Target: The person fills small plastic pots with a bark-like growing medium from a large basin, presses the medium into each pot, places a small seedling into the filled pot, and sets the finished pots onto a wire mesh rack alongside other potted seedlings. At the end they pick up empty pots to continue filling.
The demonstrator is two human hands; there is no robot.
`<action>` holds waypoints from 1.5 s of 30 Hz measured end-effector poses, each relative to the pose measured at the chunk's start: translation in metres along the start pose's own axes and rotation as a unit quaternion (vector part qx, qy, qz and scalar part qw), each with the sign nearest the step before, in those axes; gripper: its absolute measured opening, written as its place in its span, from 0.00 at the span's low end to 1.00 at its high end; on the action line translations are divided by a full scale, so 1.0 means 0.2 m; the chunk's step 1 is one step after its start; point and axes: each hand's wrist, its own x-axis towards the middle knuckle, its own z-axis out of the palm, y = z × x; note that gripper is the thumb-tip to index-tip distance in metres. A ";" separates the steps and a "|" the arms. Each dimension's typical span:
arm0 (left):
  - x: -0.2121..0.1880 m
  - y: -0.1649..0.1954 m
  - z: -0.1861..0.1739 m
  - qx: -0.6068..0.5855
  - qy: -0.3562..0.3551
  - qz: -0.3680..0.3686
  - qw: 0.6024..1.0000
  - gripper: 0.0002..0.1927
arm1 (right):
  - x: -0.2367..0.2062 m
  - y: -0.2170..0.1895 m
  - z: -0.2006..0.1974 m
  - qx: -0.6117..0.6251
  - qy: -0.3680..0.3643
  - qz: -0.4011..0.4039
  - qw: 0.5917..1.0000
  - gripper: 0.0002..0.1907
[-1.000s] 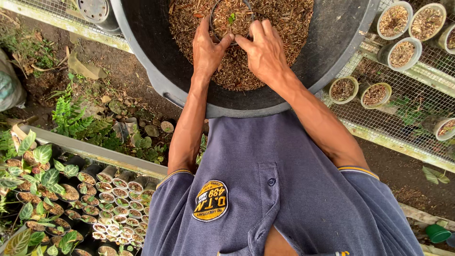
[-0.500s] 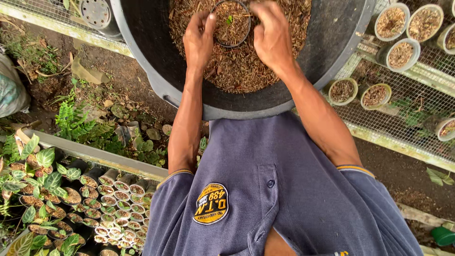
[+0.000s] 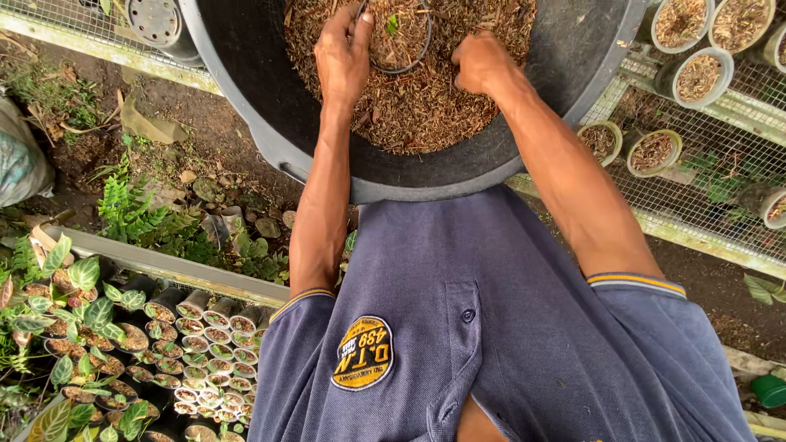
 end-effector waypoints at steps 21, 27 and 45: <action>-0.17 0.02 0.06 -0.003 -0.051 0.000 0.999 0.54 | -0.25 -0.10 -0.30 0.420 0.134 -0.149 0.885 0.10; -0.17 0.03 0.09 0.007 -0.023 0.038 0.999 0.54 | -0.26 -0.21 -0.38 0.390 0.140 -0.103 0.904 0.18; -0.19 0.02 0.07 -0.030 -0.052 0.032 0.998 0.53 | -0.49 -0.23 -0.03 0.012 0.355 -0.222 0.908 0.30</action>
